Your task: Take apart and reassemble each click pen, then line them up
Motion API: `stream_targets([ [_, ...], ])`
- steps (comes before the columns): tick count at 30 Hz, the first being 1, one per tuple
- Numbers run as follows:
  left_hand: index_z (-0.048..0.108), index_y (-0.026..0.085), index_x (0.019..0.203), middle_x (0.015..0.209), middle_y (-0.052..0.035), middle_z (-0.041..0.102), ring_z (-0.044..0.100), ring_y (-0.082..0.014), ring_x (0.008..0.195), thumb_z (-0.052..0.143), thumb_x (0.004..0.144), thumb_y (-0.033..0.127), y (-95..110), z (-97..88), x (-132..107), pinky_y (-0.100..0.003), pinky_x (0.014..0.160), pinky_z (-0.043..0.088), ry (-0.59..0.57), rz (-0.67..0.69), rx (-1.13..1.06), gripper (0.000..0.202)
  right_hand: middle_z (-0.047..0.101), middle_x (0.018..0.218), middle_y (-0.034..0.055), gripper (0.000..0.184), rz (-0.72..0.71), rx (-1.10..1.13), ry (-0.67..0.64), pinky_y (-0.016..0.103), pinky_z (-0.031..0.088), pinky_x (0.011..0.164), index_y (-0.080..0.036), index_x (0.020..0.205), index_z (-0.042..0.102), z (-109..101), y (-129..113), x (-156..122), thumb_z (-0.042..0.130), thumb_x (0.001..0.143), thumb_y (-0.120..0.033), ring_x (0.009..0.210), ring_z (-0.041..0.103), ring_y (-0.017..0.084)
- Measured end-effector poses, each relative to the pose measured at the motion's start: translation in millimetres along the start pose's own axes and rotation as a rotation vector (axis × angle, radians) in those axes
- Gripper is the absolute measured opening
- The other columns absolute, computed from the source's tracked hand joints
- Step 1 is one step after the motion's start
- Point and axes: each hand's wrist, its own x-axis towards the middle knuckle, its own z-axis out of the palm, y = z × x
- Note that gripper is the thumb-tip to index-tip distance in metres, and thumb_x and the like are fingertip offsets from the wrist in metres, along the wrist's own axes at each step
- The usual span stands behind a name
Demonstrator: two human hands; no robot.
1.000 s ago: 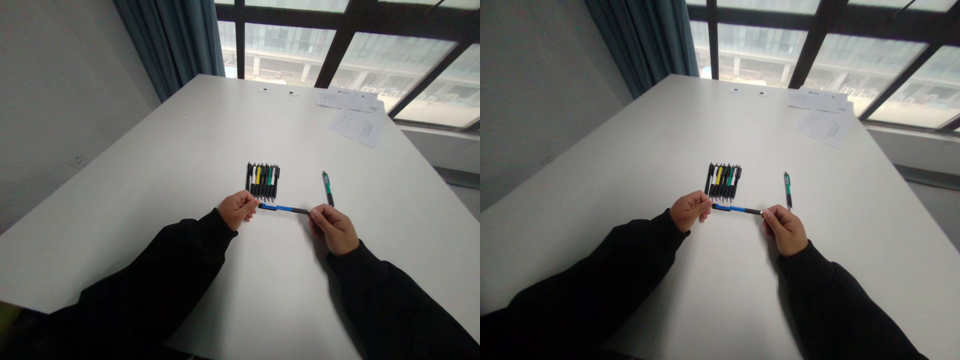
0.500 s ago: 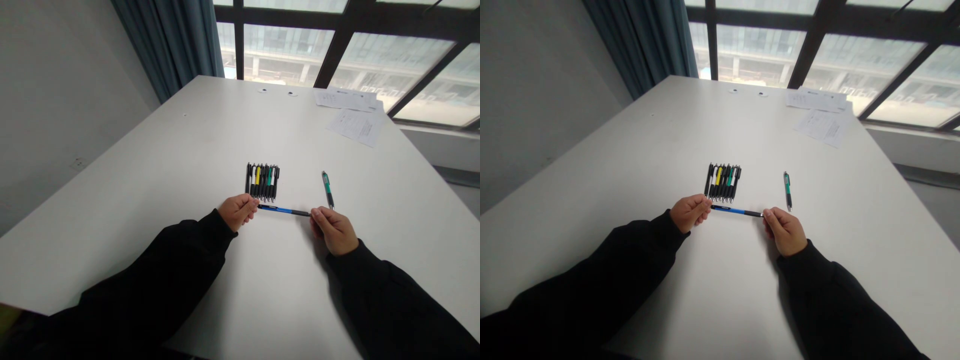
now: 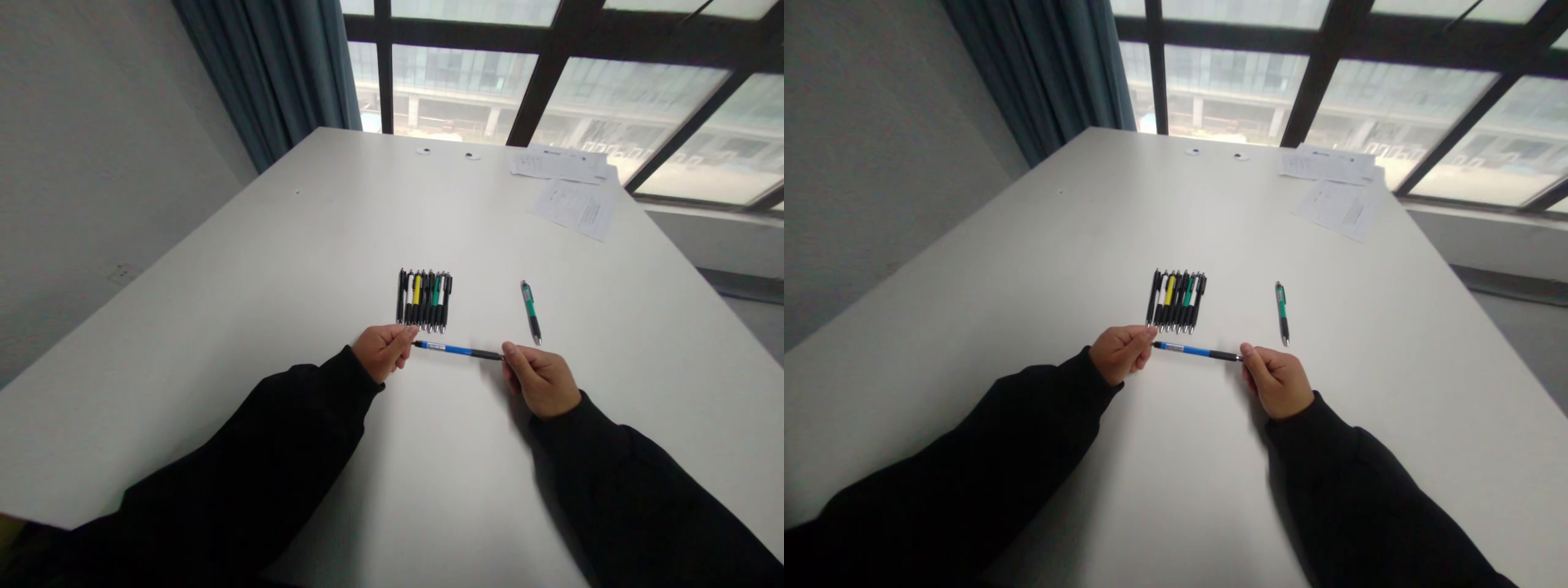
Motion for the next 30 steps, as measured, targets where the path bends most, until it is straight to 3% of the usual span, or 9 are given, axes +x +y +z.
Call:
stream_targets([
  [12,0.057,0.015,0.069,0.056,0.0009,0.057,0.044,-0.0059,0.04,0.058,0.084,0.056,-6,0.3,4,-0.017,0.035,0.032,-0.038,-0.006,-0.094,0.044,0.052,0.053,-0.0018,0.044,0.043,0.212,0.019,0.024,0.032,0.041,-0.02,0.068,0.054,3,9,3,0.052,0.09,-0.057,0.042,0.043,0.01],
  [30,0.058,0.013,0.08,0.053,0.0039,0.056,0.045,-0.0051,0.037,0.066,0.082,0.039,-12,-0.8,6,-0.016,0.036,0.035,-0.016,0.07,-0.113,0.026,0.053,0.059,-0.0047,0.027,0.048,0.376,-0.041,0.021,0.03,0.038,-0.02,0.093,0.054,5,15,5,0.059,0.089,-0.046,0.042,0.043,0.009],
])
